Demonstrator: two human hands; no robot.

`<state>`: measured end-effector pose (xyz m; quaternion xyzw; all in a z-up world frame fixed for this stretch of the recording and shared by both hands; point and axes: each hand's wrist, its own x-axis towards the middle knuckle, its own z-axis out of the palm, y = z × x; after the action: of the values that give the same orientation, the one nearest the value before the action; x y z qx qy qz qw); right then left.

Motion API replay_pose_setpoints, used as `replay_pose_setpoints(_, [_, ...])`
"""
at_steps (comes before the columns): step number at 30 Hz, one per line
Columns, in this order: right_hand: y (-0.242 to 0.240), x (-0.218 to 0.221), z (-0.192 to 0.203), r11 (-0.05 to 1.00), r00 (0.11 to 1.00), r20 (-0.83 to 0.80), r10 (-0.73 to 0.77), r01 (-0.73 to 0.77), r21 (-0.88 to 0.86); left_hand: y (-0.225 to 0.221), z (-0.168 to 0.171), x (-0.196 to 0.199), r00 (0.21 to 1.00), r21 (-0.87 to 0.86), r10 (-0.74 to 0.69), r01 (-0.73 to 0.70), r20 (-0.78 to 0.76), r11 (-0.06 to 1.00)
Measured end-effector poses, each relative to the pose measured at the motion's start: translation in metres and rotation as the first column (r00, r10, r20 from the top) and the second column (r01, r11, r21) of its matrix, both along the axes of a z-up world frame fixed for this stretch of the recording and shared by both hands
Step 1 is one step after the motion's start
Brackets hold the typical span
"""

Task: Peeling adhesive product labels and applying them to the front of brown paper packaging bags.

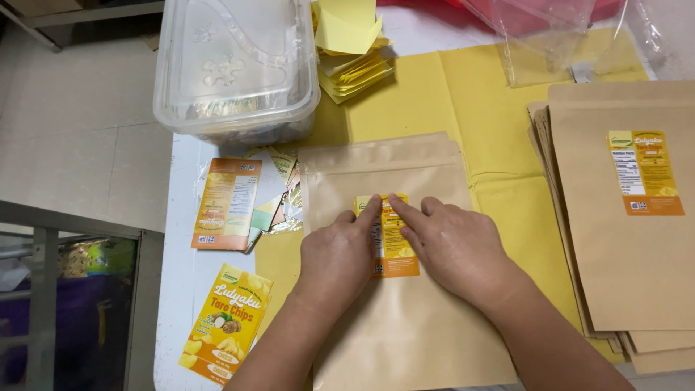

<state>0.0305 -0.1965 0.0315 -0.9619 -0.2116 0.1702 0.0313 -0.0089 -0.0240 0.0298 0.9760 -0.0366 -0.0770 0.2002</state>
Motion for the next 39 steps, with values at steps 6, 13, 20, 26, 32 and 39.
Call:
replay_pose_setpoints(6, [-0.007,0.002,0.003,0.999,0.999,0.024,-0.044,0.044,-0.012,0.005,-0.001,-0.003,1.0,0.101,0.007,-0.006,-0.015,0.995])
replay_pose_setpoints(13, [0.005,0.017,0.023,0.973,0.999,0.018,-0.051,0.045,0.226,0.036,0.0,-0.008,0.974,0.138,-0.11,0.138,-0.196,0.981])
replay_pose_setpoints(20, [0.027,0.065,-0.03,0.555,0.776,-0.624,0.093,0.48,0.68,0.029,0.029,-0.04,0.753,0.064,-0.422,0.52,-0.505,0.852])
replay_pose_setpoints(26, [0.028,0.072,-0.023,0.563,0.744,-0.66,0.106,0.502,0.656,0.021,-0.049,-0.013,0.89,0.231,-0.331,0.267,0.312,0.936])
replay_pose_setpoints(32, [0.027,0.072,-0.029,0.563,0.755,-0.647,0.104,0.492,0.664,0.011,-0.073,-0.004,0.681,0.481,-0.461,0.18,0.569,0.858])
replay_pose_setpoints(39, [0.028,0.057,-0.049,0.676,0.982,-0.184,0.043,0.107,0.729,0.009,-0.031,-0.089,0.779,0.107,-0.626,0.623,0.0,0.775])
